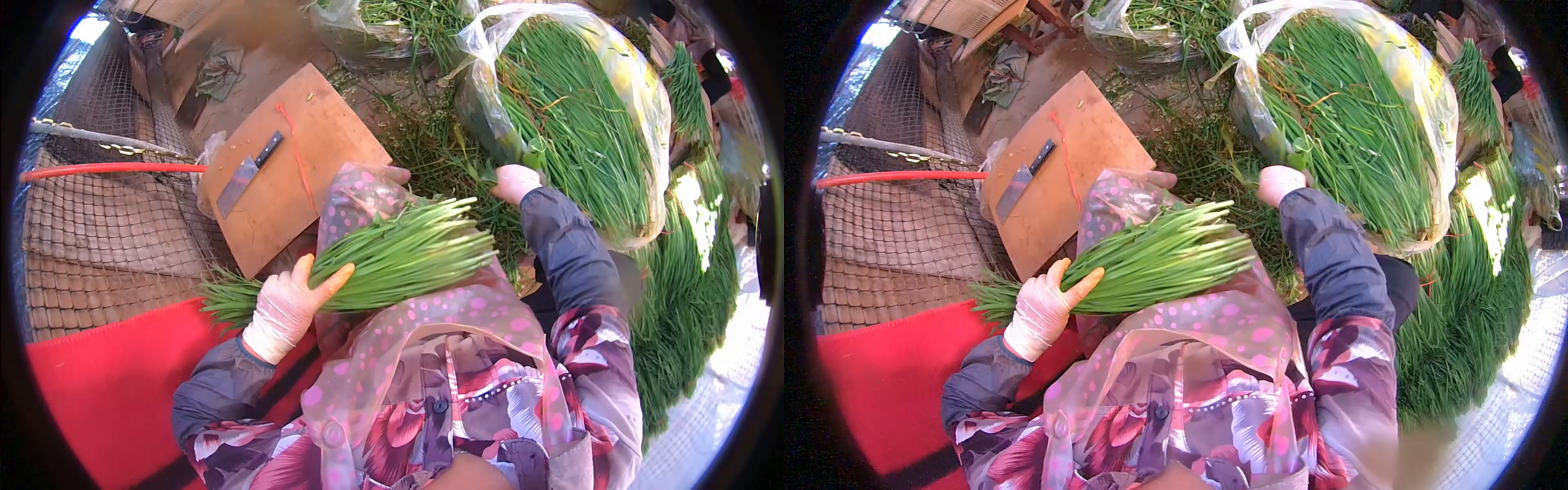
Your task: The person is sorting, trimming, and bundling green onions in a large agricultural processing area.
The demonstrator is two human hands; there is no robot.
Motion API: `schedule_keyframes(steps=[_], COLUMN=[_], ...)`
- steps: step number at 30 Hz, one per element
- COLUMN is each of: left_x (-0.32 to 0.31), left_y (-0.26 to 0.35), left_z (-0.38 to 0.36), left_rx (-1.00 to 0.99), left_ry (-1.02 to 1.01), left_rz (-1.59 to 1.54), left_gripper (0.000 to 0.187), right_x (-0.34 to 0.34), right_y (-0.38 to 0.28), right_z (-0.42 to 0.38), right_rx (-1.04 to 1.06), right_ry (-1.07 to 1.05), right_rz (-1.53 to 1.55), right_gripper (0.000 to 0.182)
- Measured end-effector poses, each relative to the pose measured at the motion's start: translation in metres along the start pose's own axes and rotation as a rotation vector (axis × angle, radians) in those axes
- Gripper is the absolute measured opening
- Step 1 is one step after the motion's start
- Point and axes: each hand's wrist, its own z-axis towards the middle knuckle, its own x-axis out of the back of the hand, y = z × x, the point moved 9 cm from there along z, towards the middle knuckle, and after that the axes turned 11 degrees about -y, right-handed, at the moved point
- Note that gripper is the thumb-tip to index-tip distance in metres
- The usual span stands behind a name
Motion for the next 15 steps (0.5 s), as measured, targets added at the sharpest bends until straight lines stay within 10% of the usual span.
schedule_keyframes(steps=[4,9,12,15], left_x=[0.000,0.014,0.023,0.022], left_y=[0.007,0.008,0.008,-0.004], left_z=[0.005,0.012,0.011,0.003], left_rx=[-0.097,-0.141,-0.141,-0.098], left_ry=[0.125,0.164,0.154,0.141], left_rz=[0.089,0.170,0.165,0.122], left_gripper=[0.068,0.068,0.066,0.065], right_x=[0.003,-0.003,0.012,0.051], right_y=[-0.093,-0.136,-0.093,0.008], right_z=[-0.023,-0.051,-0.022,-0.017], right_rx=[0.617,0.532,0.692,0.289], right_ry=[-0.084,-0.114,0.052,0.485], right_rz=[0.710,0.507,1.123,1.107], right_gripper=[0.060,0.051,0.032,0.027])
